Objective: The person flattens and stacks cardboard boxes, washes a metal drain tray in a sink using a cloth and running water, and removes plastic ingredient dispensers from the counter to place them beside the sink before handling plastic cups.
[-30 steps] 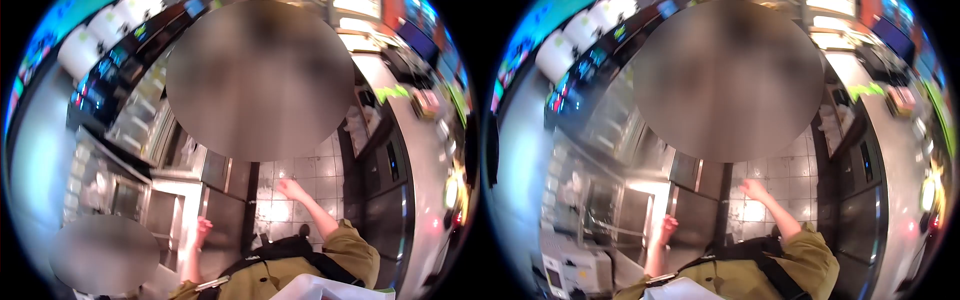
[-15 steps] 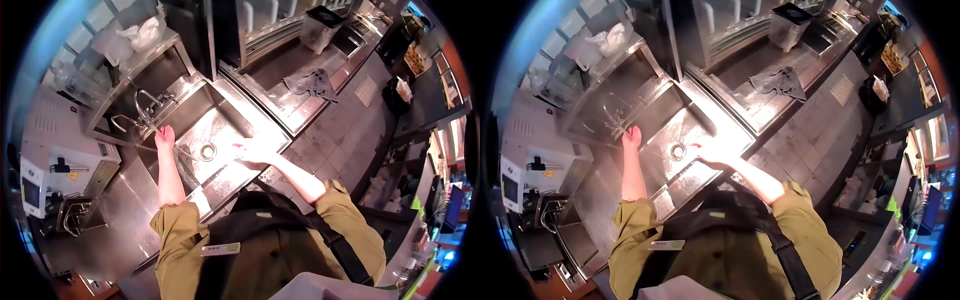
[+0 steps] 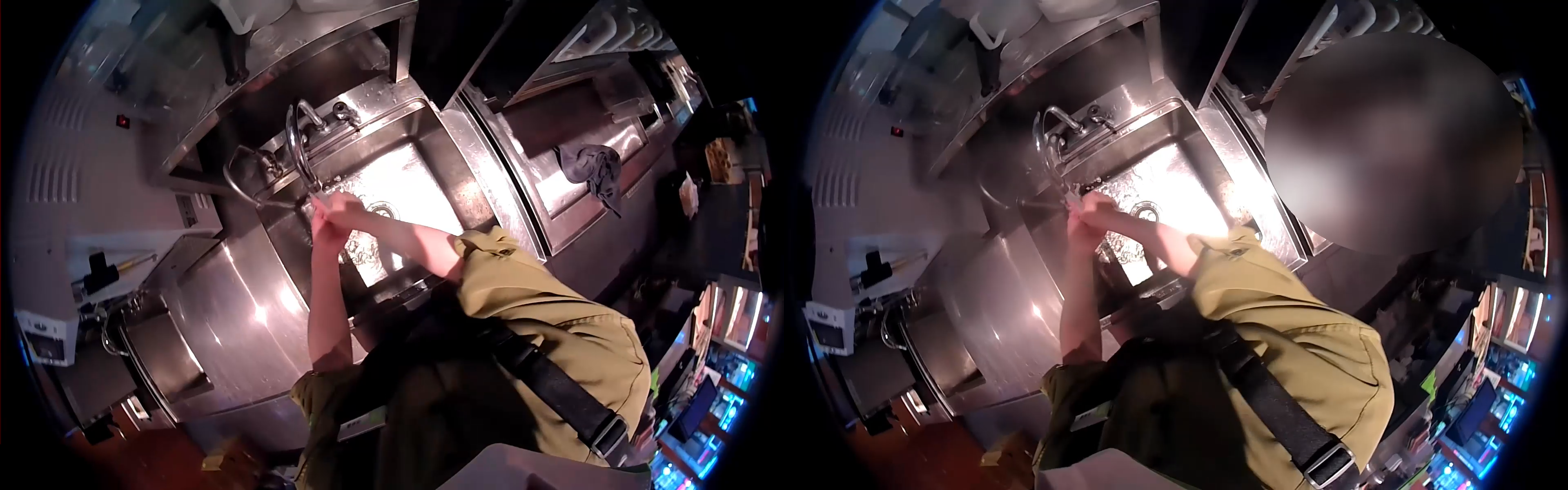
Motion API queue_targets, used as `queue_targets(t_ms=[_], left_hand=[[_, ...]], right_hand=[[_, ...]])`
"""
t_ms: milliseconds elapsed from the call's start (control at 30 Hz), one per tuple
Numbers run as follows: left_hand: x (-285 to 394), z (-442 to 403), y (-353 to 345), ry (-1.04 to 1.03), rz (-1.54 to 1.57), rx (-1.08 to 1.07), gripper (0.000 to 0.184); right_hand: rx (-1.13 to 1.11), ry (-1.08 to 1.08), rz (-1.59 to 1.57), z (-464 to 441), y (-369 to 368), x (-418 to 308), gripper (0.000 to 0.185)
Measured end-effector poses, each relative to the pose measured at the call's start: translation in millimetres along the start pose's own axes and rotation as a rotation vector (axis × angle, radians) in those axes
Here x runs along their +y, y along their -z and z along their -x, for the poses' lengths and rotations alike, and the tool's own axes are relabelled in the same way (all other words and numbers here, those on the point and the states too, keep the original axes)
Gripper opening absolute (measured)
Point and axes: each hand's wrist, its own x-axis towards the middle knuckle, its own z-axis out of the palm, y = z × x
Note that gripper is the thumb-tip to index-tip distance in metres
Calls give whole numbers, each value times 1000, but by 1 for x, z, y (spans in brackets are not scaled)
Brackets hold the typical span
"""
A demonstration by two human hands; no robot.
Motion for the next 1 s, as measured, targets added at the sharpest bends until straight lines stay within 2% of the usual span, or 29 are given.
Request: queue_targets(t_ms=[67,100,133,200,233,300,333,367,400,433,467,500,533,567,600,633,667,700,733,767,800,833,867,900,933,967,1000], left_hand=[[-4,-9,-22,-23,43,-108,37],[-6,-12,-33,-76,109,-46,40],[-1,-14,-55,24,-274,272,52],[-26,-20,-21,-149,-1250,85,60],[-34,-7,-18,-110,-1642,113,64],[-39,31,-21,-44,-1925,76,67],[-39,34,-12,114,-1976,-68,66],[-43,43,-2,213,-1844,-104,65],[-40,57,-14,313,-1711,-126,65],[-38,66,-35,331,-1873,-80,65],[-40,79,-59,345,-2031,-22,67],[-52,81,-59,233,-1960,52,68],[-60,79,-63,121,-1885,120,70],[-64,76,-66,113,-1715,71,74],[-73,69,-66,-112,-1684,-10,62],[-73,67,-89,0,-1627,4,53],[-72,66,-112,112,-1568,23,47],[-75,65,-128,46,-1821,49,38],[-86,62,-136,-187,-1838,64,30],[-97,58,-143,-247,-1773,69,29],[-110,54,-154,-302,-1707,70,33],[-127,55,-178,-457,-1865,1,42],[-144,59,-204,-619,-2010,-63,51],[-161,53,-221,-446,-1917,-139,63],[-186,52,-242,-587,-1848,-141,53],[-210,48,-258,-694,-1807,-202,47],[-239,44,-277,-799,-1751,-249,42]], right_hand=[[26,-112,221,34,62,-46,26],[-10,-170,201,37,93,-63,27],[246,-40,231,27,98,-58,30],[785,208,317,7,115,-46,39],[758,126,293,-6,120,-43,45],[774,-31,262,-38,112,-34,52],[613,-165,49,-45,113,-40,46],[559,-274,-19,-49,114,-42,42],[378,-293,-66,-28,141,-69,40],[193,-348,-115,-24,149,-75,46],[128,-281,-76,-16,155,-76,55],[65,-213,-35,-9,160,-76,66],[-12,-136,11,-5,165,-73,61],[-83,-55,52,-1,170,-69,57],[-174,27,102,0,171,-52,40],[-266,104,154,2,170,-29,33],[-262,57,55,13,167,-1,36],[-118,28,29,58,190,5,37],[38,38,58,115,213,8,34],[210,192,64,153,217,39,34],[79,21,-31,212,264,23,25],[15,31,-33,243,280,53,19],[275,74,41,282,291,82,17],[229,-200,-139,332,329,77,15],[283,-213,-78,374,344,109,24],[221,-301,23,408,364,137,47],[234,-281,151,447,375,175,64]])
